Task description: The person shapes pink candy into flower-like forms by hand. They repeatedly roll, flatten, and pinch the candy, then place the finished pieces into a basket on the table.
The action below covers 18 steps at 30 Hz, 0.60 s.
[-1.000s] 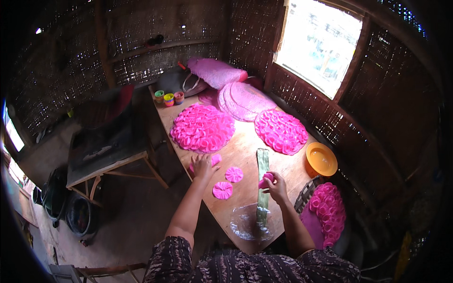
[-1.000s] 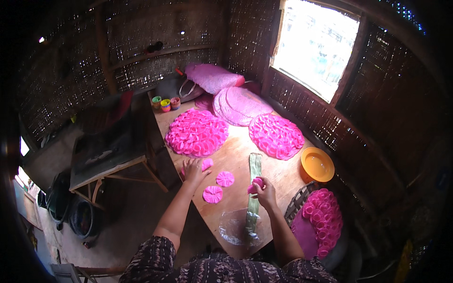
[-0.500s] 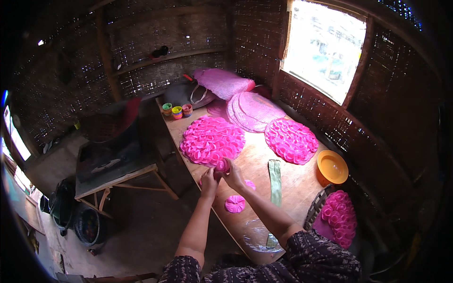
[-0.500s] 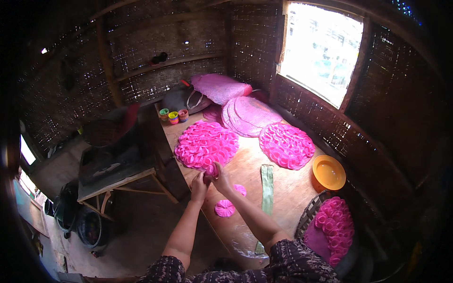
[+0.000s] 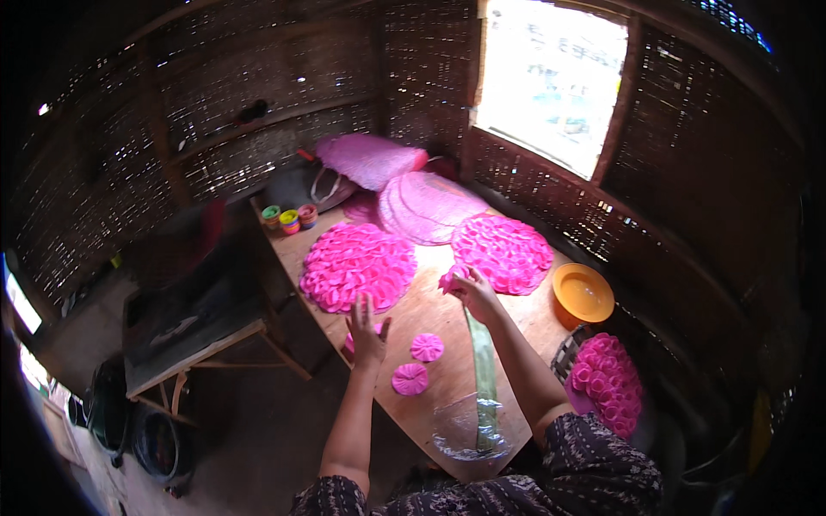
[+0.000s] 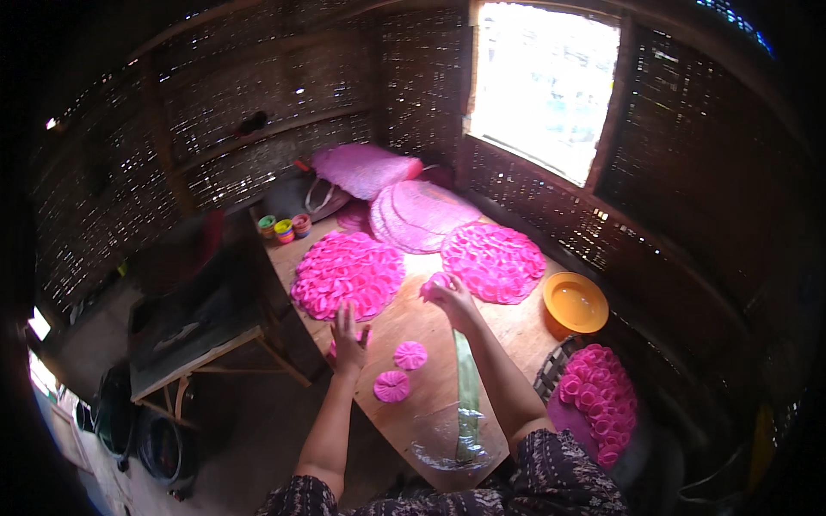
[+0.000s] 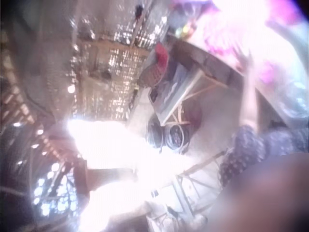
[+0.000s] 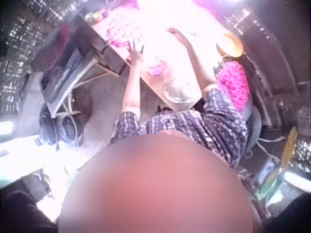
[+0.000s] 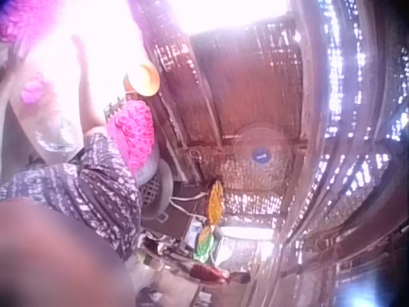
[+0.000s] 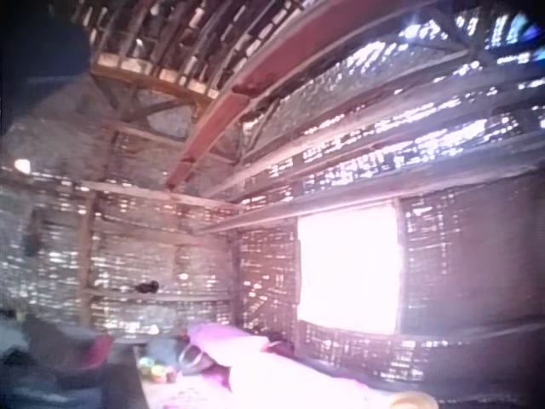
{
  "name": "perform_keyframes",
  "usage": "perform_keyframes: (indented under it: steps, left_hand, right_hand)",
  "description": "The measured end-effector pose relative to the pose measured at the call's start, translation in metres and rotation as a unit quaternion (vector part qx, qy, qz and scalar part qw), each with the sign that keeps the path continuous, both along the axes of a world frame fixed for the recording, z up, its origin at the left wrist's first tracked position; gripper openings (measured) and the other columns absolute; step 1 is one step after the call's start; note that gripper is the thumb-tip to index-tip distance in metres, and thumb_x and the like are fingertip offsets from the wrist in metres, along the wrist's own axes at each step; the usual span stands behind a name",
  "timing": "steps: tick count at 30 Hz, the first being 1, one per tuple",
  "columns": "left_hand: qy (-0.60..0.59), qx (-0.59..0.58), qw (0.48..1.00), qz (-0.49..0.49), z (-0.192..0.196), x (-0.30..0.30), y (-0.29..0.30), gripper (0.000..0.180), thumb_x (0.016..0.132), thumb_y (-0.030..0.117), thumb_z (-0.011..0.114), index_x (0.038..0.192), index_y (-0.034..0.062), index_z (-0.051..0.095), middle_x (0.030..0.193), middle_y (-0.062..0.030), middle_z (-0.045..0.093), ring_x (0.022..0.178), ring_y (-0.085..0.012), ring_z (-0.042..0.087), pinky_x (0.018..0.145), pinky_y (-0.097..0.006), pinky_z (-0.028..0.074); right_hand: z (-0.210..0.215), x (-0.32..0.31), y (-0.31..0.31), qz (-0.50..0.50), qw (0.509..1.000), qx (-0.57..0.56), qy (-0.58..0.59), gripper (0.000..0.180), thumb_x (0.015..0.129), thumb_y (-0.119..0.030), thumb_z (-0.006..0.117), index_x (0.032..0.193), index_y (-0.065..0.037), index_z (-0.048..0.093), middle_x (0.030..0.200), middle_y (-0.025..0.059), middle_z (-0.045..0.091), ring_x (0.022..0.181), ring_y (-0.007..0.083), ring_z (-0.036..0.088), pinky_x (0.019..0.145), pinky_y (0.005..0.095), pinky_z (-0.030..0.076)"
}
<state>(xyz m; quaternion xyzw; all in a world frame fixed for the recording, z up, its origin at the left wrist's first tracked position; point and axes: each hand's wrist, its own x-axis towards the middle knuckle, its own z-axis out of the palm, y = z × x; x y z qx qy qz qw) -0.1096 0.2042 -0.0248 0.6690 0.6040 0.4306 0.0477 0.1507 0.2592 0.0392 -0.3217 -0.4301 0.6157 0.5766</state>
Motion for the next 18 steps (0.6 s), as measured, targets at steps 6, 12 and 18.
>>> perform_keyframes:
  steps: [6,12,18]
  left_hand:
    - [-0.798,-0.246,0.456,-0.307,0.039,0.088,-0.062,0.074,0.089,0.068,0.049,0.138,0.0132,0.044,0.145,-0.0161,0.043,0.129,-0.0410,0.044,0.106,-0.057,0.036]
    - [-0.826,-0.384,0.321,-0.257,0.024,0.097,-0.120,0.048,0.089,0.063,0.055,0.082,0.0156,0.057,0.080,-0.0026,0.059,0.064,-0.0206,0.058,0.048,-0.029,0.048]
    - [-0.762,-0.351,0.522,-0.155,0.045,0.081,-0.151,0.056,0.092,0.065,0.049,0.059,0.0208,0.039,0.046,0.0052,0.034,0.033,-0.0125,0.035,0.032,-0.025,0.021]
  right_hand:
    - [0.014,0.016,-0.093,0.034,0.899,0.058,-0.432,0.080,0.091,-0.059,0.056,0.145,-0.003,0.039,0.142,0.0234,0.043,0.134,0.0329,0.040,0.110,0.0425,0.032]
    - [-0.001,0.185,-0.099,-0.266,0.557,-0.095,-0.781,0.084,0.084,-0.076,0.045,0.134,-0.008,0.056,0.159,0.0209,0.012,0.145,0.0477,0.004,0.111,0.0676,0.003]
    - [-0.022,0.287,-0.109,-0.188,0.543,-0.203,-0.793,0.081,0.084,-0.079,0.037,0.135,-0.019,0.057,0.160,0.0182,0.011,0.146,0.0460,-0.002,0.111,0.0667,-0.006]
